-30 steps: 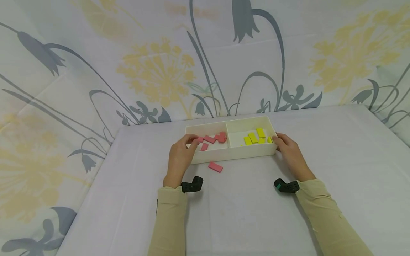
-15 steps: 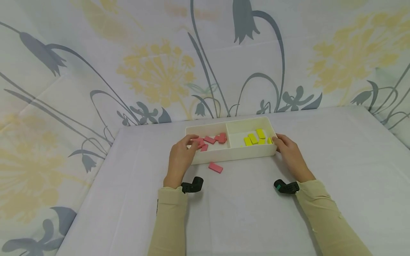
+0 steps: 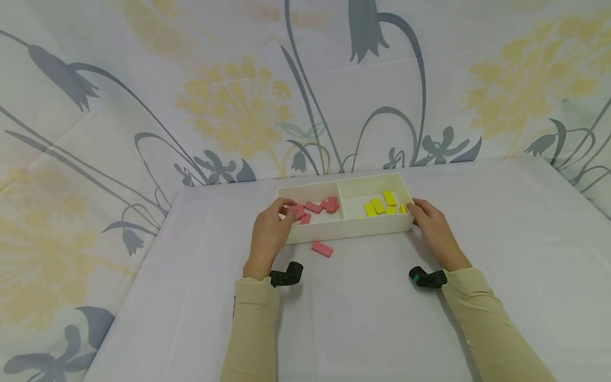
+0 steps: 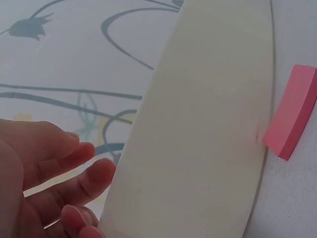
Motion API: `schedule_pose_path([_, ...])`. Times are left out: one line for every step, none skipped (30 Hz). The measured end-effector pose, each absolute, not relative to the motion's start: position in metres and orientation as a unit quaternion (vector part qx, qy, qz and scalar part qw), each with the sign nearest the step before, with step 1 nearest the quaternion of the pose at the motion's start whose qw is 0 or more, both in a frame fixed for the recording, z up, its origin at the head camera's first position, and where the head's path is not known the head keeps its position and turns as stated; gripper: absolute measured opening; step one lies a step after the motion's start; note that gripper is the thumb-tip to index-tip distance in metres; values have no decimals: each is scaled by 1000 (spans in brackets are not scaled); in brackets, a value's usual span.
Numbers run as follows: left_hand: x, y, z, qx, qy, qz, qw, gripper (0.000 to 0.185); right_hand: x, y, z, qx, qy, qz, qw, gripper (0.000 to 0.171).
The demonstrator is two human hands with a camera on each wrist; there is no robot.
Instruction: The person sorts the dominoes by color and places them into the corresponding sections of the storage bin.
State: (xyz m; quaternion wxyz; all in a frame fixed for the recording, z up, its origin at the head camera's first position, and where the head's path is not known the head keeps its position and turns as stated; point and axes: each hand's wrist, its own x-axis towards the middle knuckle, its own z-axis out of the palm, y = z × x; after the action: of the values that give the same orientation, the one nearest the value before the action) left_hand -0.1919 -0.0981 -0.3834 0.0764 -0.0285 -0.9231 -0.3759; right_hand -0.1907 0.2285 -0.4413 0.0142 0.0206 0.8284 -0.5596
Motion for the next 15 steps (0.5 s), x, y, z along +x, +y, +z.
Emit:
schedule_pose_path([-192, -98, -383, -30, -921, -380, 77, 23, -191, 228, -441, 20, 829, -559, 13, 69])
schedule_pose_path([-192, -98, -383, -34, -919, -385, 78, 23, -191, 228, -441, 21, 829, -559, 13, 69])
schedule_pose_path([-191, -98, -382, -39, -917, -390, 78, 23, -191, 228, -441, 21, 829, -558, 12, 69])
schedule_pose_path([-191, -98, -382, -43, -915, -395, 73, 23, -191, 228, -442, 22, 830, -558, 12, 69])
schedule_pose_path([-191, -97, -382, -50, -913, -398, 67, 24, -191, 228, -442, 22, 830, -556, 12, 69])
schedule_pose_path([-190, -97, -381, -58, -911, -403, 58, 24, -191, 228, -442, 22, 831, -556, 12, 69])
schedule_pose_path([-190, -96, -381, -67, -909, -409, 48, 24, -191, 228, -442, 23, 832, -555, 11, 69])
schedule_pose_path([-189, -96, -380, -76, -909, -408, 37, 24, -191, 228, -442, 23, 832, -554, 11, 69])
schedule_pose_path([-189, -95, -380, -86, -910, -406, 26, 24, -191, 228, -442, 23, 832, -554, 11, 69])
schedule_pose_path([-189, -94, -379, -94, -911, -402, 13, 24, -191, 228, -442, 22, 832, -555, 11, 68])
schedule_pose_path([-188, -93, -378, -103, -911, -399, 3, 23, -192, 228, -442, 22, 831, -555, 11, 68])
schedule_pose_path([-188, -93, -378, -108, -912, -396, -9, 23, -192, 228, -442, 22, 831, -556, 11, 68])
schedule_pose_path([-187, -92, -377, -115, -914, -389, -20, 23, -192, 228, -442, 22, 831, -556, 11, 68])
schedule_pose_path([-187, -91, -376, -120, -916, -381, -30, 24, -192, 228, -442, 22, 831, -556, 12, 68])
schedule_pose_path([-186, -90, -374, -126, -918, -374, -40, 24, -192, 228, -442, 23, 831, -555, 12, 68])
